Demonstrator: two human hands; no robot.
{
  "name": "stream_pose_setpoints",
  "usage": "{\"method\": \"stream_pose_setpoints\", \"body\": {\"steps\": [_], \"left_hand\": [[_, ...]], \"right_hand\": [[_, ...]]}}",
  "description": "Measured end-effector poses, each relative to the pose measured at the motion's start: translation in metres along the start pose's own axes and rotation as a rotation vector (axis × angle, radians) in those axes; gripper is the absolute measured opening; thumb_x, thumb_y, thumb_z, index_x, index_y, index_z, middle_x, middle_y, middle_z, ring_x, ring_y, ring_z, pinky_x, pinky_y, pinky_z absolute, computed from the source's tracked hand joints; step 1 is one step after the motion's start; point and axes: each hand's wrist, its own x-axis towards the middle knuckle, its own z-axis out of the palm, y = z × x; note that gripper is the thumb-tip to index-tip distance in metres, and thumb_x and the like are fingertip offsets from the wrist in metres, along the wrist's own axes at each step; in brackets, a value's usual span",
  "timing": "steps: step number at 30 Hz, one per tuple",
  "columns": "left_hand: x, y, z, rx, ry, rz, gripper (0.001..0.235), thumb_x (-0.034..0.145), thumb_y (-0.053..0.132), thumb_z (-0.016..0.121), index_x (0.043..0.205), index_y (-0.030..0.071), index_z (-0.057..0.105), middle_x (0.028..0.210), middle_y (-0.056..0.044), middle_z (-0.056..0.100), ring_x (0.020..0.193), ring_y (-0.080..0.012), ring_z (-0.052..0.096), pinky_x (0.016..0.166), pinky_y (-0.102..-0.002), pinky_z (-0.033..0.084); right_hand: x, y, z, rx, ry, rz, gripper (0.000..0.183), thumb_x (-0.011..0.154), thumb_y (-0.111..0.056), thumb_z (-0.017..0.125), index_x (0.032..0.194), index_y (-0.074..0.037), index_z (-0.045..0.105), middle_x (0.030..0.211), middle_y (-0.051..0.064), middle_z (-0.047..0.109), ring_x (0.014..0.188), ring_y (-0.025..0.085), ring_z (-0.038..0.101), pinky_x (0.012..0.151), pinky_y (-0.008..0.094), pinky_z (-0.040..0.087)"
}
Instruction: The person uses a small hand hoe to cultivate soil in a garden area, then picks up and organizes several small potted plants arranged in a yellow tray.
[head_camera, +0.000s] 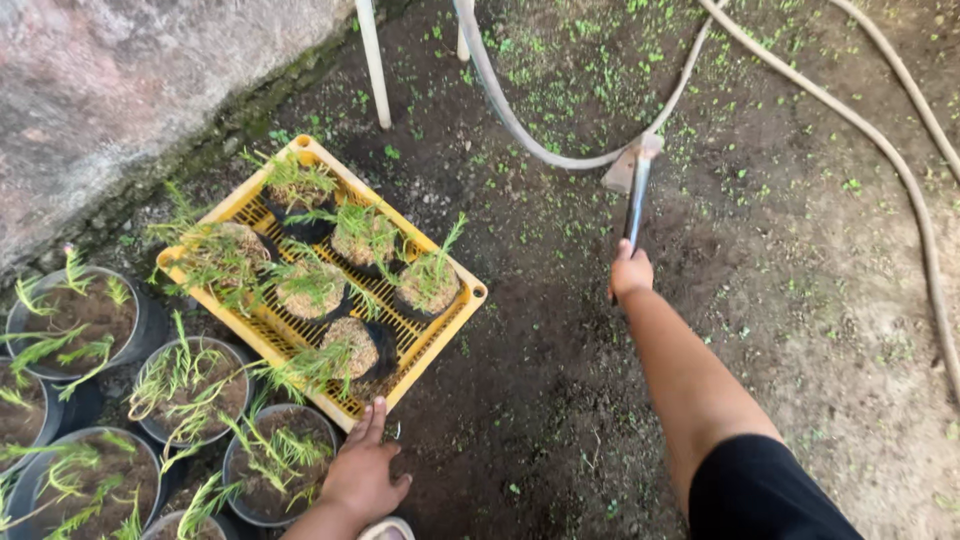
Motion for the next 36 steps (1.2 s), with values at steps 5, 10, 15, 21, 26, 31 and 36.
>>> {"method": "stream_pose_setpoints", "body": {"steps": [5, 10, 15, 21, 26, 31, 36], "left_hand": [[0.0, 0.002, -0.001, 0.004, 0.023, -0.013, 0.053, 0.084, 0.044, 0.074, 0.129, 0.016, 0.068, 0.168, -0.022, -0.002, 0.159, -0.0325, 0.009, 0.128, -0.034, 0.019], [0.0, 0.002, 0.003, 0.02, 0.04, -0.013, 0.055, 0.086, 0.045, 0.072, 0.132, 0.015, 0.067, 0.17, -0.02, -0.003, 0.159, -0.032, 0.008, 0.128, -0.035, 0.017], [0.0, -0.001, 0.008, 0.005, 0.072, -0.009, 0.056, 0.086, 0.046, 0.073, 0.132, 0.016, 0.067, 0.17, -0.019, -0.003, 0.159, -0.0304, 0.009, 0.128, -0.034, 0.017], [0.0, -0.003, 0.01, 0.001, 0.071, -0.005, 0.055, 0.085, 0.045, 0.073, 0.132, 0.016, 0.067, 0.17, -0.019, -0.004, 0.159, -0.0303, 0.008, 0.128, -0.033, 0.017], [0.0, -0.002, 0.006, 0.011, 0.052, 0.009, 0.055, 0.086, 0.046, 0.073, 0.132, 0.016, 0.067, 0.169, -0.022, -0.005, 0.159, -0.0322, 0.009, 0.128, -0.034, 0.016], [-0.001, -0.001, 0.002, 0.022, 0.007, 0.01, 0.057, 0.086, 0.046, 0.072, 0.133, 0.015, 0.065, 0.17, -0.022, -0.005, 0.159, -0.0332, 0.009, 0.128, -0.036, 0.017], [0.0, -0.001, -0.002, 0.023, 0.006, 0.013, 0.057, 0.087, 0.045, 0.071, 0.133, 0.011, 0.065, 0.169, -0.022, -0.005, 0.159, -0.0337, 0.008, 0.128, -0.036, 0.016]], "right_hand": [[-0.065, 0.069, -0.022, -0.047, -0.055, -0.068, 0.053, 0.105, -0.053, 0.046, 0.099, -0.001, 0.056, 0.068, 0.015, 0.062, 0.048, 0.028, 0.062, 0.047, 0.044, 0.049], [-0.169, 0.132, -0.055, -0.249, -0.049, -0.159, 0.061, 0.108, -0.06, 0.047, 0.094, -0.002, 0.059, 0.065, 0.01, 0.064, 0.053, 0.021, 0.064, 0.054, 0.039, 0.05], [-0.261, 0.121, -0.092, 0.077, -0.321, 0.265, 0.042, 0.091, -0.056, 0.06, 0.09, -0.013, 0.059, 0.058, 0.003, 0.051, 0.043, 0.017, 0.049, 0.04, 0.036, 0.04], [-0.22, 0.048, -0.088, 0.079, -0.226, 0.087, 0.05, 0.095, -0.059, 0.059, 0.082, -0.011, 0.054, 0.056, 0.001, 0.053, 0.042, 0.014, 0.052, 0.041, 0.032, 0.044], [-0.111, -0.031, -0.039, 0.152, -0.164, -0.076, 0.05, 0.098, -0.052, 0.065, 0.082, -0.006, 0.054, 0.058, 0.003, 0.052, 0.043, 0.015, 0.049, 0.041, 0.034, 0.04], [-0.037, -0.071, 0.005, 0.105, -0.217, 0.066, 0.05, 0.102, -0.055, 0.054, 0.092, -0.006, 0.054, 0.062, 0.005, 0.055, 0.042, 0.017, 0.051, 0.04, 0.037, 0.044], [-0.061, -0.006, 0.021, -0.058, -0.254, 0.014, 0.053, 0.101, -0.057, 0.052, 0.099, -0.005, 0.053, 0.061, 0.01, 0.057, 0.042, 0.022, 0.056, 0.041, 0.04, 0.046]]}}
